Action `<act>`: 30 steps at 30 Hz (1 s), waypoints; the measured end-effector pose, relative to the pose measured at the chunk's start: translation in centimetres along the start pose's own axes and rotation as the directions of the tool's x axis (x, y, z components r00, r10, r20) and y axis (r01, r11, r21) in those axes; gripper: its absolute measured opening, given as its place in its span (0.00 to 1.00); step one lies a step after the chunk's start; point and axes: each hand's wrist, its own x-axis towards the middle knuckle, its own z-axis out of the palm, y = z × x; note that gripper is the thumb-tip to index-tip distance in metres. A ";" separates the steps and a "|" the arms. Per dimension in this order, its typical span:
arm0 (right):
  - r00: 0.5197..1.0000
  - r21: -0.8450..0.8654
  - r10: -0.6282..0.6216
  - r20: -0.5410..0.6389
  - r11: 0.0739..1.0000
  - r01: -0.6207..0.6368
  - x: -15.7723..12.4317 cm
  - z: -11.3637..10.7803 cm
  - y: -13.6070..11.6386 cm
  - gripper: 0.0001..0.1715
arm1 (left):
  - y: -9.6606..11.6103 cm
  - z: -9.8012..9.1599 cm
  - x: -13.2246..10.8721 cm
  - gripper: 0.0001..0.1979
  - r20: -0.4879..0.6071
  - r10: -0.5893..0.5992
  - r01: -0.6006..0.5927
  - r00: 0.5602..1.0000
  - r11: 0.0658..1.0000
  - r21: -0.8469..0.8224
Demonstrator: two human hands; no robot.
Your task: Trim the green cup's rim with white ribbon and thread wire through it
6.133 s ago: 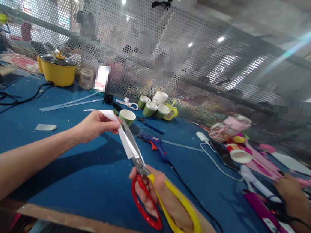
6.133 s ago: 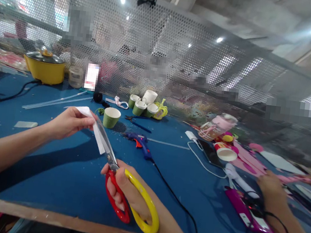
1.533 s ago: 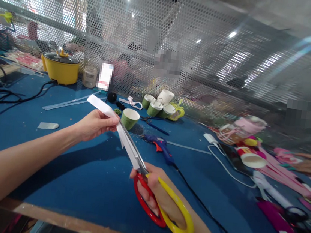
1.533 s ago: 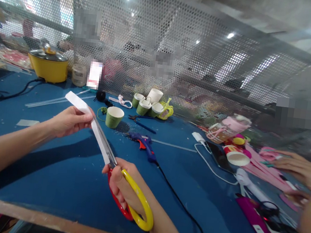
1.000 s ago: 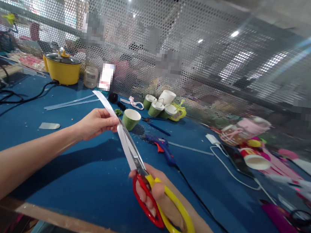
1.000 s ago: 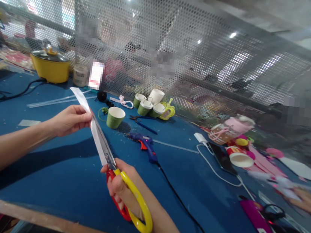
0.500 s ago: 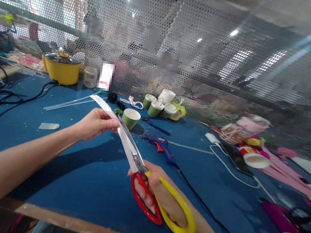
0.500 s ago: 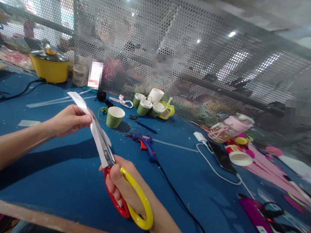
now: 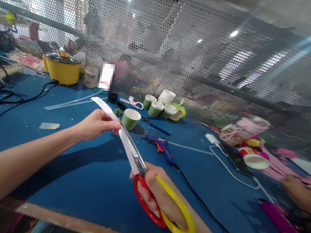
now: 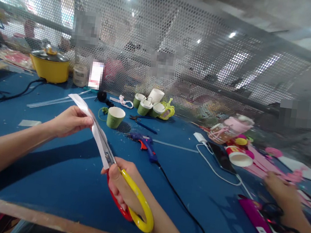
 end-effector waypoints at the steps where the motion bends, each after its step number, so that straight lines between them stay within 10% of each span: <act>1: 1.000 0.002 0.002 0.002 1.000 -0.002 0.0 0.0 0.0 0.37 | 0.0 0.0 0.0 0.10 0.009 -0.003 0.003 1.000 1.000 -0.001; 11: 0.999 0.000 0.006 -0.038 1.000 -0.006 -0.3 0.1 0.3 0.36 | 0.5 0.2 0.0 0.10 0.010 -0.053 0.054 0.999 0.972 -0.228; 30: 0.996 -0.061 -0.057 -0.068 0.997 0.053 -0.5 0.2 0.4 0.47 | 0.8 0.2 0.1 0.11 -0.087 -0.065 0.054 0.994 0.991 -0.126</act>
